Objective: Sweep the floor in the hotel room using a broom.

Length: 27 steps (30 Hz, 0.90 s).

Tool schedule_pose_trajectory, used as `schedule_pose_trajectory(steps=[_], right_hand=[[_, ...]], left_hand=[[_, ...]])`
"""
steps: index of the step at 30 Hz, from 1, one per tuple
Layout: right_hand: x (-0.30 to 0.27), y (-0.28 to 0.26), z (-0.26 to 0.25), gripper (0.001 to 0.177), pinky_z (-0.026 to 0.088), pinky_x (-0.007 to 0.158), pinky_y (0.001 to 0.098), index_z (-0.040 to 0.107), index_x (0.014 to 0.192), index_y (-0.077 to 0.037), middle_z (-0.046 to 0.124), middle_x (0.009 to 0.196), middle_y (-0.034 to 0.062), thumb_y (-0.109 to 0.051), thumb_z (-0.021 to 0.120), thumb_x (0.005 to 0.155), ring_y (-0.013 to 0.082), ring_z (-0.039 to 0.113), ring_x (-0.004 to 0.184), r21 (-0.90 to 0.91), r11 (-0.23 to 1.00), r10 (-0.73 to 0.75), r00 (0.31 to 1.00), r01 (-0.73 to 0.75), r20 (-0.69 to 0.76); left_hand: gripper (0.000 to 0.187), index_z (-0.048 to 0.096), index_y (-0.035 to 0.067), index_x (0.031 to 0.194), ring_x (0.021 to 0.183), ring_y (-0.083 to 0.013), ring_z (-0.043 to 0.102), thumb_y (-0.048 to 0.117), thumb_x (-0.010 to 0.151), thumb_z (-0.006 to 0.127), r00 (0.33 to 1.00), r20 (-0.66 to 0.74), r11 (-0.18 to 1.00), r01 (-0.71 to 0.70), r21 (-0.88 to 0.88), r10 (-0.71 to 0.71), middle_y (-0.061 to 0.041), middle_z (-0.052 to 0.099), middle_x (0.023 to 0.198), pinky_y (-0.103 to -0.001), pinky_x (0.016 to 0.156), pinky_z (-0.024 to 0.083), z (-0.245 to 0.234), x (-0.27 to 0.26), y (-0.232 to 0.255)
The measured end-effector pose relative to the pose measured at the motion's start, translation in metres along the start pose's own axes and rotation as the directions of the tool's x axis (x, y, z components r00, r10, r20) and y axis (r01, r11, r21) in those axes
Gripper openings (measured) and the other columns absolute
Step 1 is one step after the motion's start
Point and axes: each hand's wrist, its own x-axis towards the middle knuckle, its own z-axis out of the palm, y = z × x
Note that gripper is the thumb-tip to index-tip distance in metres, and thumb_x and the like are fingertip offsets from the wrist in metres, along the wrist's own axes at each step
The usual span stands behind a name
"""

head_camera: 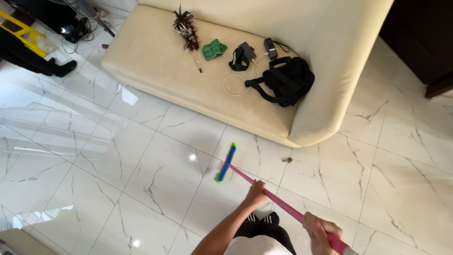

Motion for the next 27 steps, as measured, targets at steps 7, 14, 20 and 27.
schedule_pose_trajectory(steps=[7,14,20,27], right_hand=[[-0.017,0.025,0.051,0.026,0.038,0.047,0.0329,0.060,0.075,0.000,0.048,0.051,0.0025,-0.007,0.055,0.099,0.0098,0.039,0.046,-0.262,0.873,0.323,0.889,-0.412,-0.324],[-0.033,-0.011,0.011,0.036,0.037,0.048,0.0313,0.071,0.068,0.006,0.051,0.052,0.0118,-0.019,0.067,0.094,0.0150,0.043,0.049,-0.562,0.452,0.500,0.719,-0.692,-0.483],[-0.038,-0.024,-0.034,0.022,0.058,0.056,0.0309,0.076,0.096,-0.001,0.079,0.070,0.0118,-0.018,0.064,0.087,0.0165,0.074,0.061,-0.901,0.338,0.296,0.939,-0.273,-0.174],[0.016,-0.006,0.029,0.025,0.052,0.058,0.0329,0.056,0.073,0.005,0.064,0.075,0.0122,-0.003,0.054,0.097,0.0184,0.063,0.065,-0.334,0.869,0.190,0.870,-0.364,-0.454]], left_hand=[[0.013,0.067,-0.002,0.083,0.090,-0.0344,0.064,0.008,0.091,0.067,0.995,0.044,0.995,0.090,0.040,-0.092,-0.022,0.066,0.096,-0.046,0.081,0.060,0.015,0.027,-0.068],[0.013,0.069,-0.002,0.075,0.079,-0.0380,0.069,-0.003,0.085,0.061,0.977,0.107,0.983,-0.178,-0.055,0.183,-0.023,0.070,0.080,-0.046,0.066,0.058,0.054,0.010,-0.003],[0.014,0.066,0.000,0.067,0.074,-0.0381,0.071,-0.003,0.077,0.058,0.970,0.081,0.973,-0.227,-0.040,0.229,-0.025,0.070,0.074,-0.044,0.069,0.061,0.022,-0.006,0.017],[0.011,0.062,0.001,0.058,0.089,-0.0454,0.059,0.002,0.069,0.064,0.849,-0.326,0.909,-0.403,0.110,0.416,-0.024,0.063,0.076,-0.052,0.083,0.049,0.036,0.068,-0.073]])
